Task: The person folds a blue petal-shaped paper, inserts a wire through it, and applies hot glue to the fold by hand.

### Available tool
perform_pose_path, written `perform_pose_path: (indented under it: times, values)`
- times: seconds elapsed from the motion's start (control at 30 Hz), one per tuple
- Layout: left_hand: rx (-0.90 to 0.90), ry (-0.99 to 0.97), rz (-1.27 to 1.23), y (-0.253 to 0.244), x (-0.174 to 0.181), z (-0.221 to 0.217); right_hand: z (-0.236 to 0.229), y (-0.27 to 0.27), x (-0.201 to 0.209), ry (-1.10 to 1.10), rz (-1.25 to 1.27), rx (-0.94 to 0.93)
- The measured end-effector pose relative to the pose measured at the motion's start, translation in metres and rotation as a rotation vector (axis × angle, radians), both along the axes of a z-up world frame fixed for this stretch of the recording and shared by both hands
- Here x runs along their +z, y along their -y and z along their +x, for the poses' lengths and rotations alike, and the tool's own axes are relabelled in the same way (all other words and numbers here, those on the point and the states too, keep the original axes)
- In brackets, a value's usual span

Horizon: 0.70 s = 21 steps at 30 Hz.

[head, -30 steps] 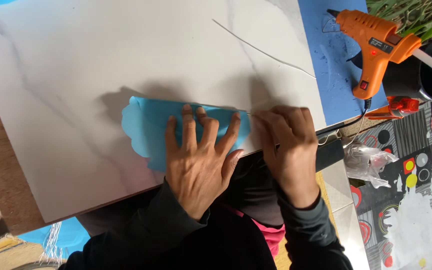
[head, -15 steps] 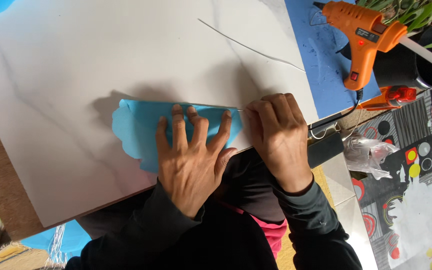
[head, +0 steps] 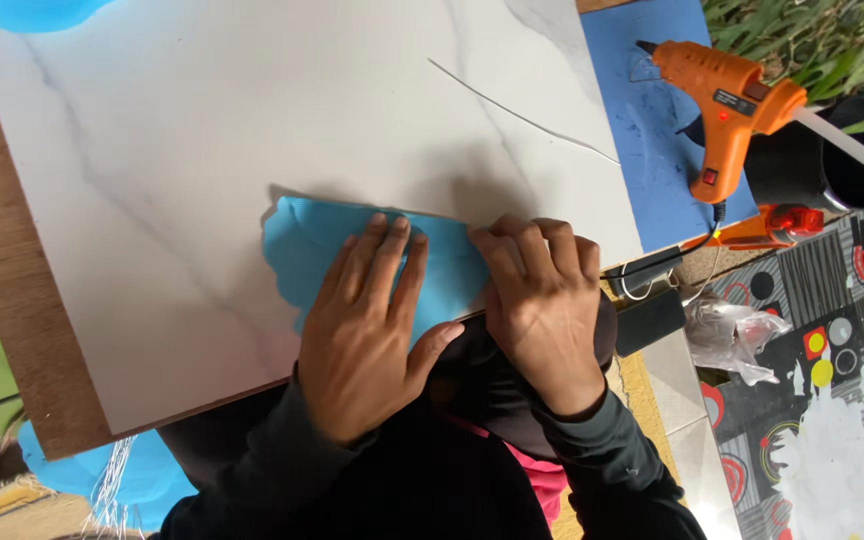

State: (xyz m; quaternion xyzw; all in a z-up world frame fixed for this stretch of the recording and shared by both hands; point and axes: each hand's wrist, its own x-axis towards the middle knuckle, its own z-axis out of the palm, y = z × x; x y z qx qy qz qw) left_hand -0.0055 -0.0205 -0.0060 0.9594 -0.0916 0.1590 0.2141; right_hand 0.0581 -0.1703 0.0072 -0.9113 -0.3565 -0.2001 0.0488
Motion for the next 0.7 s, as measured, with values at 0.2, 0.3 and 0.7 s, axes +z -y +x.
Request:
perform_pose_path:
  times: [0.2, 0.3, 0.7]
  values:
    - [0.008, 0.017, -0.078, -0.004, 0.002, 0.002, -0.002, -0.002, -0.001, -0.026, 0.033, 0.018]
    - [0.067, -0.01, -0.018, -0.001, 0.007, 0.006, -0.003, -0.002, -0.003, -0.012, 0.028, 0.0]
    - [0.205, 0.046, 0.359, 0.016, -0.003, 0.007, -0.003, 0.006, -0.004, -0.095, 0.158, 0.039]
